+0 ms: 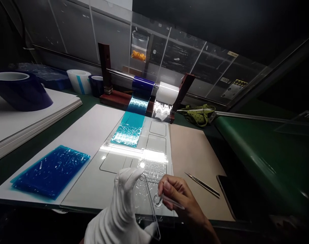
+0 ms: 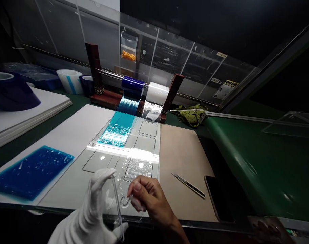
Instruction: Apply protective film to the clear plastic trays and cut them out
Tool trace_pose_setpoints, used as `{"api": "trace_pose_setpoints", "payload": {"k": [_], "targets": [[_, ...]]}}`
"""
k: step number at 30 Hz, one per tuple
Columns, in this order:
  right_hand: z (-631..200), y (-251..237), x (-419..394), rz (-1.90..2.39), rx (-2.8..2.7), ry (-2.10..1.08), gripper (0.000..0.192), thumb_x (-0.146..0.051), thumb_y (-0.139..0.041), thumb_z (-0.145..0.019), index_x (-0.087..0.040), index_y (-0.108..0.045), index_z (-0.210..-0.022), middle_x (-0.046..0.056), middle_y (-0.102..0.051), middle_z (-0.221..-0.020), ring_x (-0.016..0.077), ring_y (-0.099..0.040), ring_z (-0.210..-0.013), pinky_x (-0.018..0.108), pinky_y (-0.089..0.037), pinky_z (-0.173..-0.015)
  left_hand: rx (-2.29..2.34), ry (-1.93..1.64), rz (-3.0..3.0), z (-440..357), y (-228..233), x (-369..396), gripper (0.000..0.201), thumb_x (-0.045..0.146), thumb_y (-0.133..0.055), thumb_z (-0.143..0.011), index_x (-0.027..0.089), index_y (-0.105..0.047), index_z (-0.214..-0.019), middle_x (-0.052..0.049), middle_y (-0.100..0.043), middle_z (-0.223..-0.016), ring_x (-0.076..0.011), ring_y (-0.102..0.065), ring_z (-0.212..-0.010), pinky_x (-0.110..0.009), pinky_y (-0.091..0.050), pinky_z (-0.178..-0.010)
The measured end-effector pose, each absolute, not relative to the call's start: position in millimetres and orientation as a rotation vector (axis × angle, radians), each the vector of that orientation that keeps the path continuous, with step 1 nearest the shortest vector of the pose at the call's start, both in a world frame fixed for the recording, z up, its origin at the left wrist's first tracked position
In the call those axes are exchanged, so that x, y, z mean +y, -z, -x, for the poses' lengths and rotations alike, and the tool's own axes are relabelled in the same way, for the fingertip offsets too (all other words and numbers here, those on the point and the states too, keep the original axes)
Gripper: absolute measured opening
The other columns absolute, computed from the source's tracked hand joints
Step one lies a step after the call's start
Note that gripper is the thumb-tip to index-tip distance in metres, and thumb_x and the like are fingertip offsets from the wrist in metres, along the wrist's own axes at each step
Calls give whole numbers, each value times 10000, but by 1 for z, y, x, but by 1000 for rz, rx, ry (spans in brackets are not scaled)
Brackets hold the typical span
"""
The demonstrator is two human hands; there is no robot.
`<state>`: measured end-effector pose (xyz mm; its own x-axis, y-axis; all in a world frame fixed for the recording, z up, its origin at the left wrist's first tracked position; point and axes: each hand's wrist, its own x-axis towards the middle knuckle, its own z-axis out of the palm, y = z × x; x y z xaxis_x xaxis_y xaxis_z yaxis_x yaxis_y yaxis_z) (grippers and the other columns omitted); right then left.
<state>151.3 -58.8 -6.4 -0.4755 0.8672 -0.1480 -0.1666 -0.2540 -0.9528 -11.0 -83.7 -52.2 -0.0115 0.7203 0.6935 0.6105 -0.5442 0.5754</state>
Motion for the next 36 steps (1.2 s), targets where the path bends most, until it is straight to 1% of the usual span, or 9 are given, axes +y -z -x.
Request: {"api": "trace_pose_setpoints", "payload": {"k": [6, 9, 14, 18, 24, 26, 32, 34, 36], "targets": [[-147, 0, -55, 845, -1101, -1973, 396, -523, -680, -794, -158, -598, -664, -98, -358, -436, 27, -220, -370, 183, -178, -376, 1483, -1809, -2025, -8, 81, -70, 912, 352, -612, -577, 255, -245, -1406, -104, -449, -1098, -301, -531, -971, -461, -494, -815], [-154, 1, -51, 885, -1136, -1878, 383, -505, -676, -807, -154, -598, -677, -104, -342, -428, 29, -204, -388, 187, -148, -396, 1448, -1752, -2099, -8, 65, -71, 975, 323, -591, -550, 179, -220, -1440, -142, -459, -1164, -320, -526, -1029, -467, -497, -840], [-170, 4, -42, 1033, -1291, -1633, 362, -489, -631, -849, -151, -590, -723, -84, -382, -489, 45, -253, -443, 199, -171, -435, 1569, -1222, -2335, 5, 29, -74, 1055, 278, -618, -530, 116, -180, -1476, -180, -459, -1281, -345, -479, -1146, -508, -409, -981], [-166, -3, -44, 1303, -1541, -1205, 363, -492, -582, -871, -174, -559, -696, -53, -428, -541, 83, -362, -495, 219, -281, -484, 1845, -956, -2475, 1, 20, -69, 998, 359, -617, -571, 75, -250, -1455, -203, -512, -1201, -357, -513, -1035, -551, -388, -922], [-147, -6, -62, 1553, -1883, -245, 308, -355, -445, -948, -189, -576, -725, -5, -536, -552, 116, -415, -457, 269, -260, -517, 2051, -331, -2600, -13, 5, -67, 903, 396, -623, -561, 12, -421, -1352, -257, -547, -1111, -386, -529, -880, -609, -393, -804], [-148, -6, -65, 1527, -1797, -321, 325, -384, -455, -944, -189, -574, -712, -7, -521, -545, 111, -409, -456, 261, -260, -509, 2027, -463, -2582, -9, 7, -68, 916, 349, -631, -570, 28, -369, -1387, -268, -512, -1196, -406, -525, -950, -639, -382, -842], [-163, 1, -58, 1104, -1274, -1615, 417, -581, -576, -829, -193, -531, -682, -96, -304, -462, 57, -195, -409, 205, -139, -400, 1142, -1394, -2281, 4, 41, -72, 1112, 329, -661, -559, 75, -62, -1461, -199, -396, -1305, -323, -451, -1224, -424, -438, -1011], [-163, 3, -58, 1128, -1242, -1572, 416, -572, -599, -816, -192, -526, -664, -94, -310, -467, 54, -195, -417, 206, -143, -407, 1152, -1434, -2220, -1, 44, -72, 1113, 310, -665, -553, 78, -60, -1457, -197, -398, -1296, -323, -460, -1215, -420, -447, -1002], [-160, 1, -61, 1288, -1380, -1223, 379, -519, -604, -836, -183, -557, -667, -65, -386, -498, 64, -275, -437, 218, -202, -440, 1419, -1293, -2278, -7, 39, -72, 1071, 296, -661, -556, 94, -121, -1459, -203, -439, -1267, -363, -497, -1141, -510, -441, -966]]}}
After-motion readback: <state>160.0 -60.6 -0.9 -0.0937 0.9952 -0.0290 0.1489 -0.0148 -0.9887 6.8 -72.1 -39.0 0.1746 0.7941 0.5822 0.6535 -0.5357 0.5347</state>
